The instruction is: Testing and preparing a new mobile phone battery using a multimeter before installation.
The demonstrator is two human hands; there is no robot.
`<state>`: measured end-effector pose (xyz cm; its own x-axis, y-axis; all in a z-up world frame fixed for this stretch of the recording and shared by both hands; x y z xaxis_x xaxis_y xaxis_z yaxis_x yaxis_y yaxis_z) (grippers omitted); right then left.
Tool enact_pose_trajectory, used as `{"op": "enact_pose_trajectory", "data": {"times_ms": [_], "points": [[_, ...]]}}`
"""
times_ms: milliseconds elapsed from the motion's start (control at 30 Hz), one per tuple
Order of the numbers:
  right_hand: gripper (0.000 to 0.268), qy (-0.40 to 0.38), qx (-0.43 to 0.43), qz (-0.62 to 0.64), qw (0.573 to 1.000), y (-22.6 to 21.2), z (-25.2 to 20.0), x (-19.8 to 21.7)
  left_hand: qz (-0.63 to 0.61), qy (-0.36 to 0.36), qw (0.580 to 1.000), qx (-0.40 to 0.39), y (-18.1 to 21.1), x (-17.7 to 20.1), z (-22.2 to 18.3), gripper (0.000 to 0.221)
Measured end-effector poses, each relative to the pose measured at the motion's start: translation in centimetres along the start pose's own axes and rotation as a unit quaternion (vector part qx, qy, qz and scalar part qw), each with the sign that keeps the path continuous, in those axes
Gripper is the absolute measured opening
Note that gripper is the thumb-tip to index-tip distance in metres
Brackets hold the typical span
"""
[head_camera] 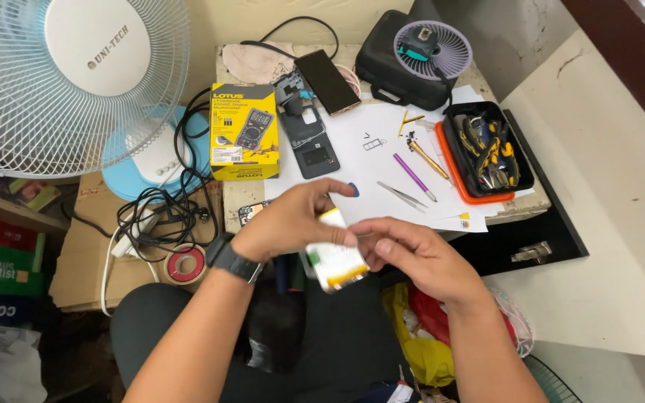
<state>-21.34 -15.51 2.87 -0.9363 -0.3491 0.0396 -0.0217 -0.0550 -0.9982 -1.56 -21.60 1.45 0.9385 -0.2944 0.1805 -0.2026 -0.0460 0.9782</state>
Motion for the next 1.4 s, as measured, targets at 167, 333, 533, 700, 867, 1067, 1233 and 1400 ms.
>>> {"op": "enact_pose_trajectory", "data": {"times_ms": [167,333,533,700,867,1067,1233,1400], "points": [[0.076,0.001,0.008,0.008,1.0,1.6,-0.2,1.8,-0.033,0.05,0.998,0.016,-1.0,-1.0,3.1,0.085],[0.091,0.077,-0.027,0.014,0.997,3.6,0.5,2.8,0.028,0.08,0.996,-0.015,-2.4,-3.0,6.9,0.061],[0.075,0.198,-0.099,0.013,0.975,7.9,1.0,5.3,0.081,0.087,0.991,-0.057,-0.2,-5.0,7.4,0.044],[0.06,0.258,-0.114,0.086,0.956,11.0,1.5,6.7,0.133,0.206,0.966,-0.077,-2.5,-4.1,9.0,0.038],[0.049,0.311,-0.141,0.117,0.933,9.8,1.6,7.4,0.11,0.28,0.949,-0.098,1.2,-2.2,2.7,0.032],[0.042,0.357,-0.111,0.142,0.917,9.9,3.5,9.7,0.159,0.259,0.951,-0.049,-0.1,-3.4,0.7,0.031],[0.041,0.386,-0.072,0.114,0.913,11.7,5.0,11.8,0.332,0.22,0.908,-0.134,-0.9,-6.0,2.1,0.026],[0.04,0.38,-0.064,0.061,0.921,11.1,4.4,11.4,0.526,0.172,0.807,-0.206,-2.7,-7.8,3.7,0.03]]}}
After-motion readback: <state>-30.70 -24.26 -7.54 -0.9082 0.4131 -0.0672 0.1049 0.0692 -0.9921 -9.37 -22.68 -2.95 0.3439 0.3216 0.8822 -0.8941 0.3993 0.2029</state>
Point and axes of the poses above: each hand's wrist, its own z-axis towards the middle knuckle, its own x-axis out of the back of the hand, y = z × x, the point moved 8 cm from there along z, towards the middle knuckle, and after that the axes turned 12 degrees about y, right-handed, at the moved point
